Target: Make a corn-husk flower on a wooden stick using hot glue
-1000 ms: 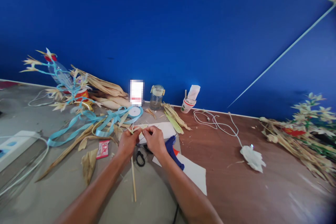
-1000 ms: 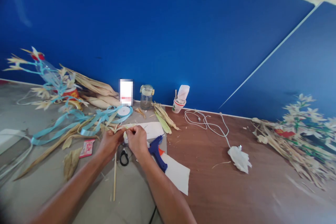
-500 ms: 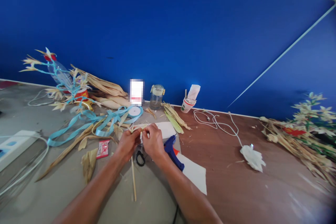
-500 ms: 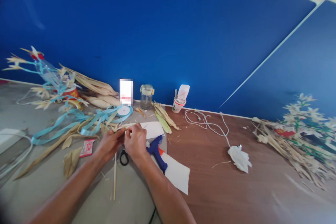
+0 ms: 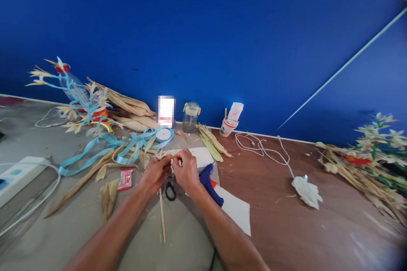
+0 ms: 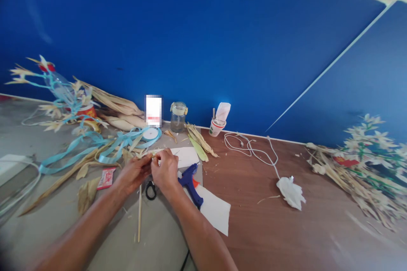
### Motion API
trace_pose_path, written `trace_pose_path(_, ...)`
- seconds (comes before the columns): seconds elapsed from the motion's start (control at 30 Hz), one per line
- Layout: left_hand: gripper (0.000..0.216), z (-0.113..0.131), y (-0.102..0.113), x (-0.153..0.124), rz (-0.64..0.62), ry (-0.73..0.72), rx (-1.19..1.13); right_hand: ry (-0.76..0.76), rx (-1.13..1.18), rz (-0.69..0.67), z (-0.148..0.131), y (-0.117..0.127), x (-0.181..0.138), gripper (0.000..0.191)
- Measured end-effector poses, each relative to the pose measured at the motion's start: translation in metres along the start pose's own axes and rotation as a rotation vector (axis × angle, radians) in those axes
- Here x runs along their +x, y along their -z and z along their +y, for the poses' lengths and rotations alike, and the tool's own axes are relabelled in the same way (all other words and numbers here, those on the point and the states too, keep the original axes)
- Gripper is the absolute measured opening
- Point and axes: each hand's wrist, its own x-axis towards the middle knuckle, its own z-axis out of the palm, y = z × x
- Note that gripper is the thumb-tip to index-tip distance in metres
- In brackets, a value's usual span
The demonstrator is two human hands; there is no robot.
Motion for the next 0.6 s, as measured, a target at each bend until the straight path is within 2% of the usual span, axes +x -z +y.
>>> trace_pose_path(0.17,0.030,-0.001,0.004,0.004,-0.001,0.037,-0.029,-0.002,0.019,-0.014,0.002,0.000,0.002,0.014)
trace_pose_path(0.33,0.031,0.006,0.008,0.006,-0.081,0.030,-0.089,-0.017,0.015,-0.005,0.007,0.000,0.004,0.013)
trace_pose_path(0.5,0.028,0.013,0.014,0.008,-0.119,0.038,-0.173,-0.107,-0.038,0.007,0.013,0.004,0.008,0.012)
trace_pose_path(0.6,0.027,0.013,0.015,0.009,-0.112,0.042,-0.171,-0.173,-0.107,-0.004,0.018,0.007,0.010,0.020)
